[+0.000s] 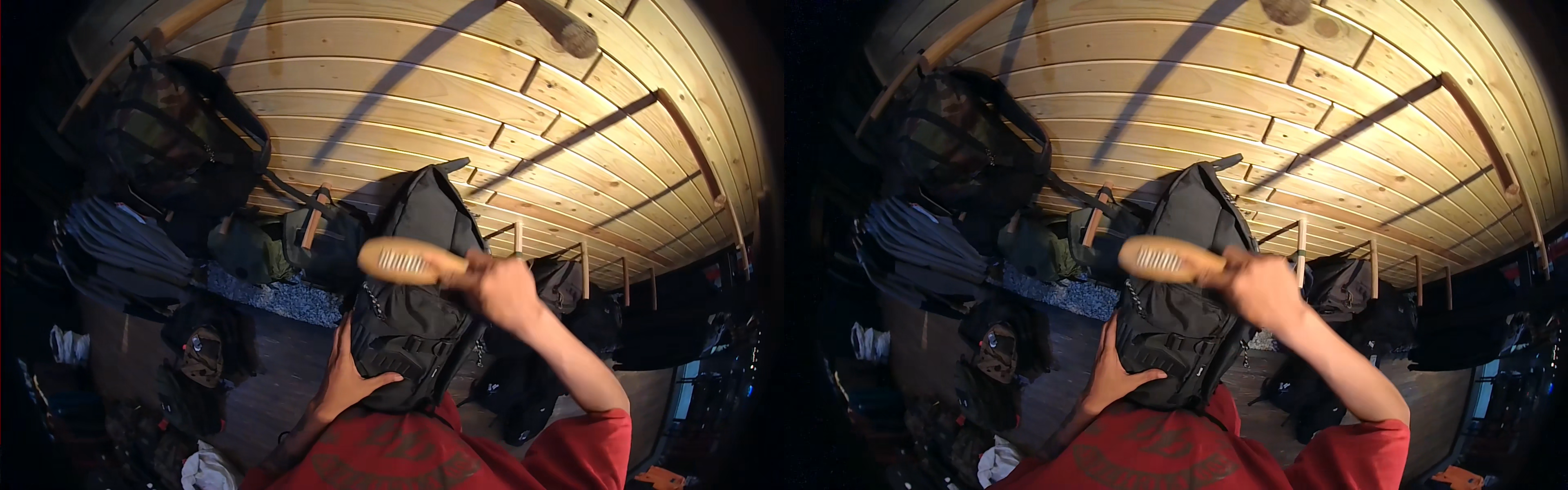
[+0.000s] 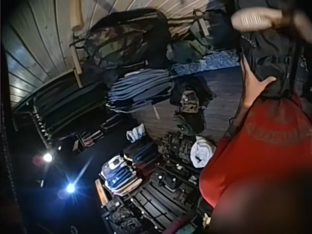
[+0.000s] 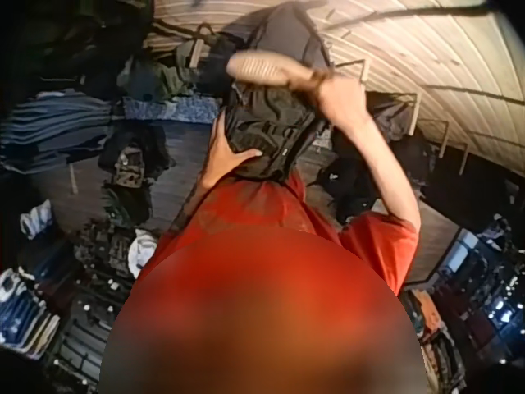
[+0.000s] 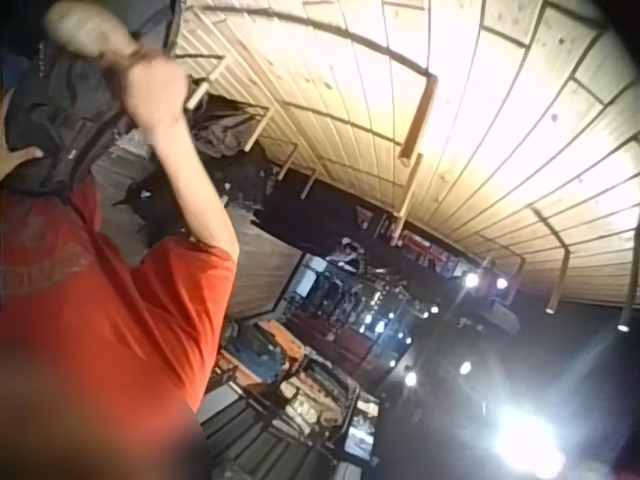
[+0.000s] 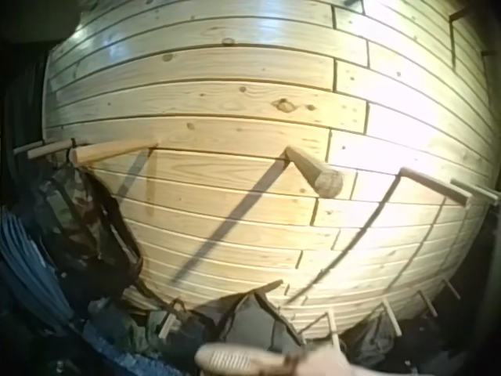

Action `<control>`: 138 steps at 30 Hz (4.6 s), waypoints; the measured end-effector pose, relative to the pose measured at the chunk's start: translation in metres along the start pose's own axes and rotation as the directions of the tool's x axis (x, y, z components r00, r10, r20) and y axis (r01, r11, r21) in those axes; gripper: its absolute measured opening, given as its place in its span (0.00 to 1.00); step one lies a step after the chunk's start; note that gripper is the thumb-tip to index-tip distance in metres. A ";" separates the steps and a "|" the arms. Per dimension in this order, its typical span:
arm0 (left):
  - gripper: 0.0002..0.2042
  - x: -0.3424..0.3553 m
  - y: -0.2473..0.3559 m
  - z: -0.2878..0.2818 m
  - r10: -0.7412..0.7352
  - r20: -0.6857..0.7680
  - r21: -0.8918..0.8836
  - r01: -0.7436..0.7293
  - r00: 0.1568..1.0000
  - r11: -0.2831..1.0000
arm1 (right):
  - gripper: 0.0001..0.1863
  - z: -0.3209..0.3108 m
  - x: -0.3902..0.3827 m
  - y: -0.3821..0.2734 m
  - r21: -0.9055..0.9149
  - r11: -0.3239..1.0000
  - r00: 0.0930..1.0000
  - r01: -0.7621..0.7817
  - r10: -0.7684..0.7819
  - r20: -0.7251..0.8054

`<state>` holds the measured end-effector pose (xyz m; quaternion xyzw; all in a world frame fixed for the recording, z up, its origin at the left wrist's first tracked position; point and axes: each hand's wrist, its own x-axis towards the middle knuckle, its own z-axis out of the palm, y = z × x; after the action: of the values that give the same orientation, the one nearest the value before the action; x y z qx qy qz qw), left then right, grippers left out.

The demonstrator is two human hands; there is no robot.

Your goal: Cleaning the exterior of various backpacks using a handheld brush.

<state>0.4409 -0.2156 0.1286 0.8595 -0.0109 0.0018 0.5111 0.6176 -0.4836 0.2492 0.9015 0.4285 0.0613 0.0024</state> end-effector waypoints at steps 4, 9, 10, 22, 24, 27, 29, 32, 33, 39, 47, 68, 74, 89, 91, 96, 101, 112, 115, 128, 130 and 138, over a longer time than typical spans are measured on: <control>0.67 0.002 -0.002 0.000 0.028 0.022 0.007 -0.028 0.999 1.000 | 0.33 -0.017 0.026 0.036 -0.018 0.928 0.915 -0.372 0.363 -0.178; 0.68 -0.010 -0.016 0.009 -0.014 -0.019 0.064 0.015 1.000 0.998 | 0.14 -0.003 -0.003 -0.023 0.284 0.955 0.994 0.083 -0.057 -0.096; 0.68 -0.010 -0.015 0.010 -0.014 -0.016 0.063 0.015 1.000 0.998 | 0.19 0.010 -0.008 -0.031 0.192 0.962 0.971 0.192 -0.158 -0.179; 0.66 0.004 -0.006 -0.002 -0.019 0.021 0.021 0.019 1.000 1.000 | 0.04 0.005 -0.022 0.026 0.382 0.917 0.969 0.115 -0.019 -0.245; 0.65 0.002 -0.012 0.001 -0.005 0.000 -0.003 0.005 1.000 1.000 | 0.09 0.007 -0.044 -0.011 0.319 0.918 0.972 0.235 -0.210 -0.110; 0.64 0.005 -0.010 -0.001 0.027 -0.013 0.016 -0.027 1.000 1.000 | 0.14 0.024 -0.063 0.001 0.290 0.952 0.995 0.093 -0.099 0.006; 0.63 0.004 -0.004 -0.002 -0.003 -0.043 0.012 0.003 0.999 1.000 | 0.22 0.027 -0.057 0.041 0.137 0.990 0.987 0.045 -0.023 -0.160; 0.63 0.009 0.003 -0.003 -0.001 -0.031 -0.009 0.001 1.000 1.000 | 0.30 0.021 -0.054 0.057 0.215 0.879 0.863 -0.425 0.466 -0.196; 0.63 0.008 0.002 -0.002 -0.006 -0.040 -0.002 0.006 0.999 1.000 | 0.30 0.007 -0.045 0.045 0.200 0.876 0.830 -0.440 0.481 -0.282; 0.62 0.008 0.003 -0.003 0.021 -0.027 0.022 -0.020 0.999 1.000 | 0.20 0.014 -0.061 -0.005 0.195 0.964 0.978 0.183 -0.158 -0.135; 0.61 0.007 0.006 -0.002 -0.019 -0.016 0.052 0.020 1.000 0.998 | 0.31 0.001 -0.033 0.039 0.291 0.870 0.779 -0.399 0.489 -0.392; 0.27 -0.001 -0.021 -0.009 -0.216 0.030 -0.403 0.210 0.976 0.891 | 0.13 0.034 -0.089 0.010 0.257 0.964 0.992 0.067 -0.037 -0.118; 0.27 0.000 -0.023 -0.009 -0.163 0.010 -0.432 0.152 0.987 0.889 | 0.07 0.026 -0.088 -0.008 0.232 0.969 0.987 0.085 -0.050 -0.153; 0.57 -0.004 -0.040 0.001 -0.041 0.116 -0.818 0.119 0.992 0.563 | 0.20 0.039 -0.078 -0.084 0.177 0.955 0.966 0.239 -0.216 -0.140; 0.58 -0.009 -0.035 -0.002 -0.059 0.100 -0.769 0.115 0.993 0.629 | 0.23 0.031 -0.063 -0.070 0.154 0.982 0.993 0.105 -0.095 -0.069; 0.56 -0.012 -0.034 -0.002 -0.078 0.047 -0.636 0.090 0.996 0.766 | 0.23 0.008 -0.034 -0.045 0.147 0.981 0.974 -0.127 0.151 -0.167; 0.62 -0.012 -0.061 0.011 -0.066 0.036 -0.736 0.071 0.997 0.673 | 0.22 0.045 -0.069 -0.096 0.304 0.875 0.926 0.376 -0.340 -0.165; 0.31 -0.006 -0.035 -0.002 -0.009 -0.045 -0.313 -0.005 0.999 0.950 | 0.26 0.030 -0.104 -0.031 0.181 0.957 0.967 0.227 -0.199 -0.161; 0.29 -0.014 -0.033 -0.004 -0.123 -0.013 -0.291 0.114 0.992 0.950 | 0.21 0.010 -0.103 0.009 0.186 0.980 0.992 0.066 -0.045 -0.114; 0.30 -0.006 -0.039 -0.003 -0.129 -0.036 -0.328 0.110 0.991 0.938 | 0.17 0.016 -0.086 0.026 0.240 0.967 0.991 0.083 -0.055 -0.119; 0.30 0.000 -0.038 -0.002 -0.122 -0.030 -0.322 0.106 0.992 0.941 | 0.22 0.041 -0.107 -0.007 0.269 0.955 0.992 0.126 -0.130 -0.005; 0.29 -0.002 -0.044 -0.002 -0.140 -0.038 -0.302 0.122 0.989 0.945 | 0.24 0.023 -0.090 0.037 0.242 0.970 0.973 -0.037 0.090 -0.211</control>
<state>0.4396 -0.1924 0.0911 0.7706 0.0613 -0.0086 0.6343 0.5924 -0.5750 0.2190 0.8962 0.4012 0.1096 -0.1544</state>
